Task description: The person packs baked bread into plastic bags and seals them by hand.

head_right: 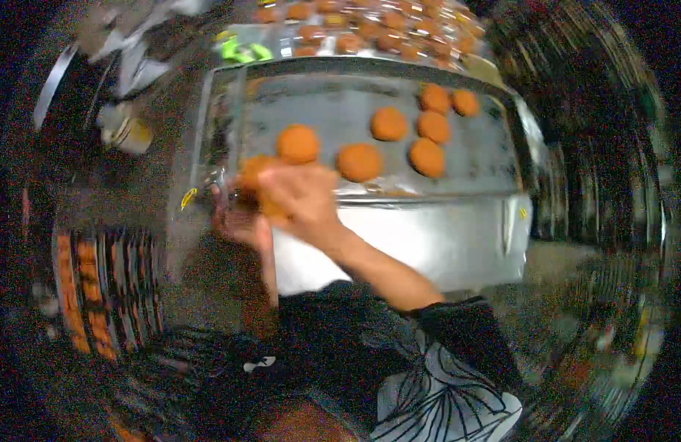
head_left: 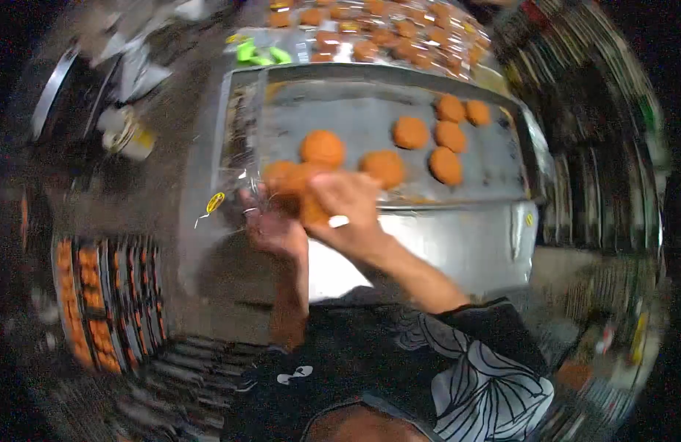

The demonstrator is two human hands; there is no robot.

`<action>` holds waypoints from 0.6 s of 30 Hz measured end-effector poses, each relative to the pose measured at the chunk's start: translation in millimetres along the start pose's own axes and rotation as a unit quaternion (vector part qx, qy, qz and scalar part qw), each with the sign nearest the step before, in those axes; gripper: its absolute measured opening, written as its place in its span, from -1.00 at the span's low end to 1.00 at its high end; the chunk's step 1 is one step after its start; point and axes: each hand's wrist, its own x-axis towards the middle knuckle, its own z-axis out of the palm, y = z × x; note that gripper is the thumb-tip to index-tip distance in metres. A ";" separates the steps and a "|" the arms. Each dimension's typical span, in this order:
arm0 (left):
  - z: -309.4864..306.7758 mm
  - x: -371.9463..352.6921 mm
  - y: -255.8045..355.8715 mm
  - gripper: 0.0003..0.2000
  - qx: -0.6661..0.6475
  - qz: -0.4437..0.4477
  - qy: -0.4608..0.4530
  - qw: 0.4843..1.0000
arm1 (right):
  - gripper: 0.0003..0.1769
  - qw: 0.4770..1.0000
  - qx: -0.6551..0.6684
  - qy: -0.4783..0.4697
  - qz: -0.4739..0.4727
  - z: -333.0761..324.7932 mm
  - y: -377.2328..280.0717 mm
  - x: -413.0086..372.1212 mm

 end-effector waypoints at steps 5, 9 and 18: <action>43.7 -41.8 -34.8 -0.51 0.104 -0.351 0.080 0.927 | -0.10 0.962 0.096 0.028 0.254 -41.7 -23.5 -55.9; 68.1 -93.6 -72.0 -0.55 0.005 -0.387 0.131 0.913 | 0.09 0.961 0.030 0.090 0.260 -59.7 -12.3 -66.0; -29.1 -127.8 -105.9 -0.50 0.541 -0.411 -0.372 0.632 | -0.87 0.918 0.007 0.094 0.386 -136.0 91.8 -98.3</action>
